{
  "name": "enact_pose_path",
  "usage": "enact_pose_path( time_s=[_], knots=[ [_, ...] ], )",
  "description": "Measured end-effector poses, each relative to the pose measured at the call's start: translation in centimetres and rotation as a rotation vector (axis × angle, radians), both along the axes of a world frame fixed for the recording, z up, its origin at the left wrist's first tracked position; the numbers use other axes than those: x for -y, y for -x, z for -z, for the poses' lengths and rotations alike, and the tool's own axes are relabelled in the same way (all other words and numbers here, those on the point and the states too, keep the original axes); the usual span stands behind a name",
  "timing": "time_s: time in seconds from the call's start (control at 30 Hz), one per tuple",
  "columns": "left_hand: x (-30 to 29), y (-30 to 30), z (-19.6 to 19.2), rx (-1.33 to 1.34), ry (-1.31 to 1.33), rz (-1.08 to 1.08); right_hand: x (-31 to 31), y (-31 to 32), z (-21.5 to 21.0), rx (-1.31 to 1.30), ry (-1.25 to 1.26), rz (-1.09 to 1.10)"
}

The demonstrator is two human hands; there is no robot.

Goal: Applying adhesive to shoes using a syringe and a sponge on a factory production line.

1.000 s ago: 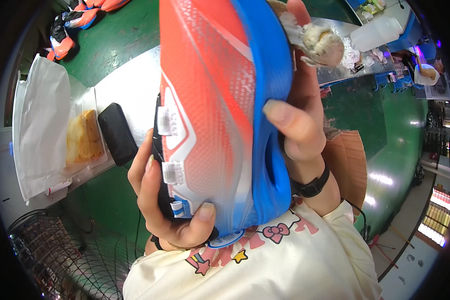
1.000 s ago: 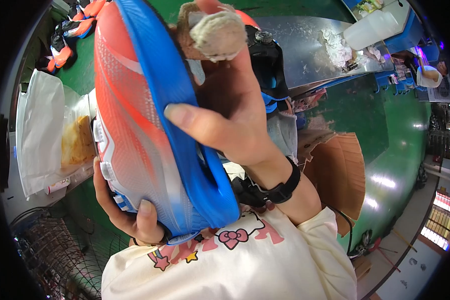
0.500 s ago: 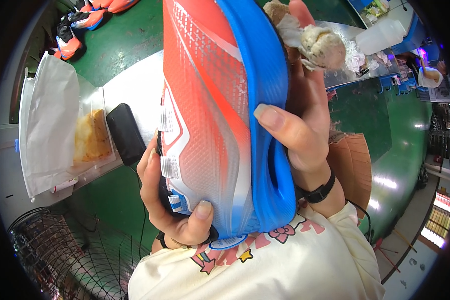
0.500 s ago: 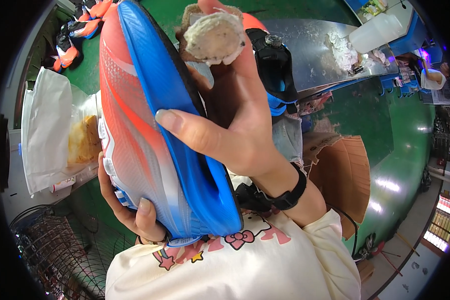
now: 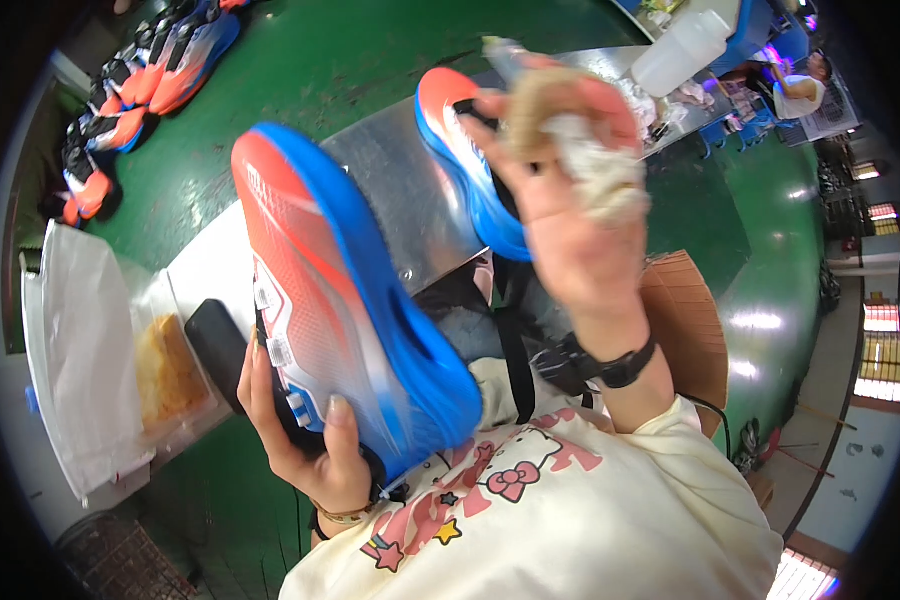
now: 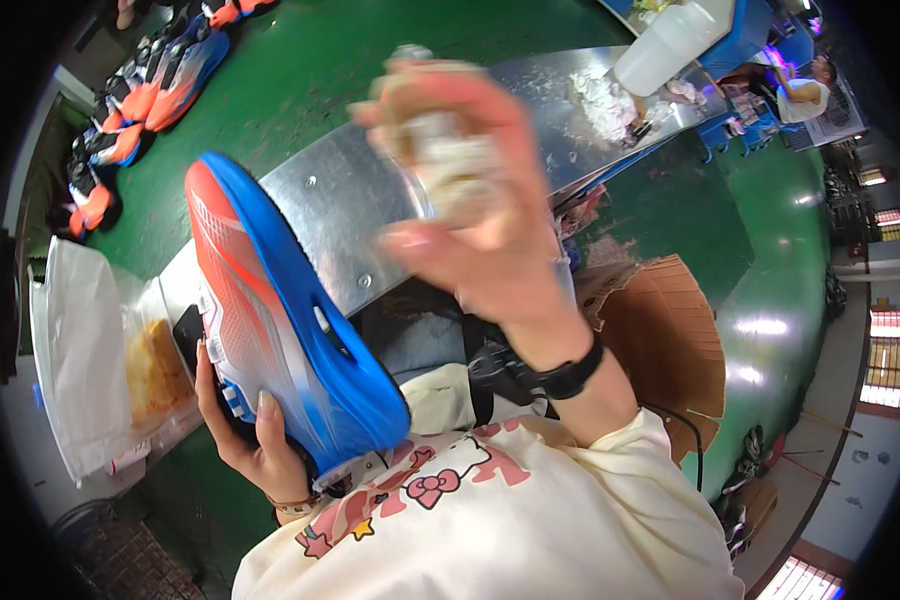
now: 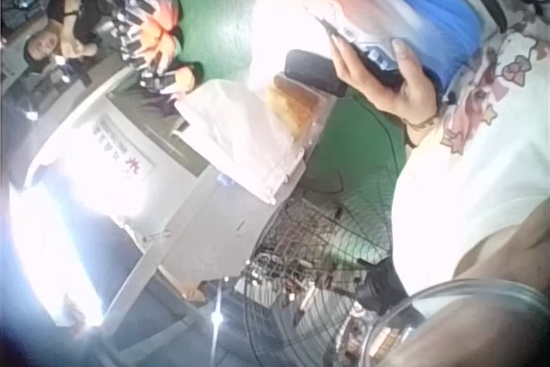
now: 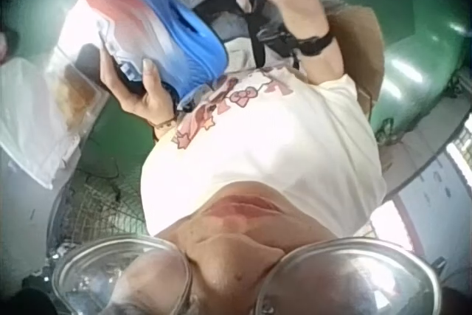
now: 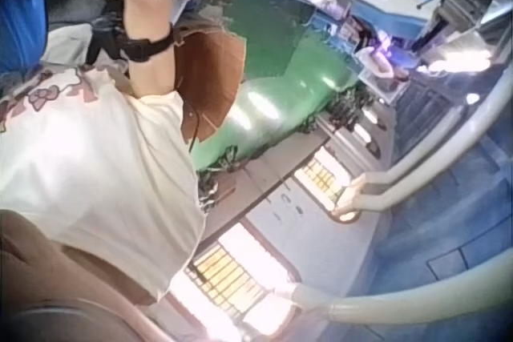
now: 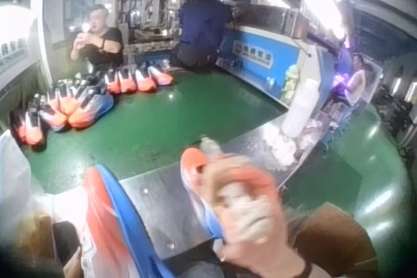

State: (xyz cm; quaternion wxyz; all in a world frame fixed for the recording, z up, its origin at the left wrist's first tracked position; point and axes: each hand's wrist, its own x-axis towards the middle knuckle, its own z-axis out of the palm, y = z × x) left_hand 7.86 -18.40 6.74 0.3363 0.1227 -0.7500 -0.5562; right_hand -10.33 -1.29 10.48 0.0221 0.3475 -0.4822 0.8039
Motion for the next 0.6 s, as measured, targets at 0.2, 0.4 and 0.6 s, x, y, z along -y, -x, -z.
enact_pose_path(
  time_s=[0.2, 0.4, 0.6],
  knots=[
    [2.2, 3.6, 2.2, 0.234, 0.324, -0.098, -13.7, 7.4, 4.5, 0.229, -0.006, 0.298],
    [1.9, 5.8, 1.5, 0.329, 0.355, -0.111, -19.3, 10.8, 10.9, 0.285, -0.15, 0.501],
    [1.9, 6.5, 0.8, 0.384, 0.386, -0.134, -19.4, 11.6, 13.2, 0.401, -0.039, 0.638]
  ],
)
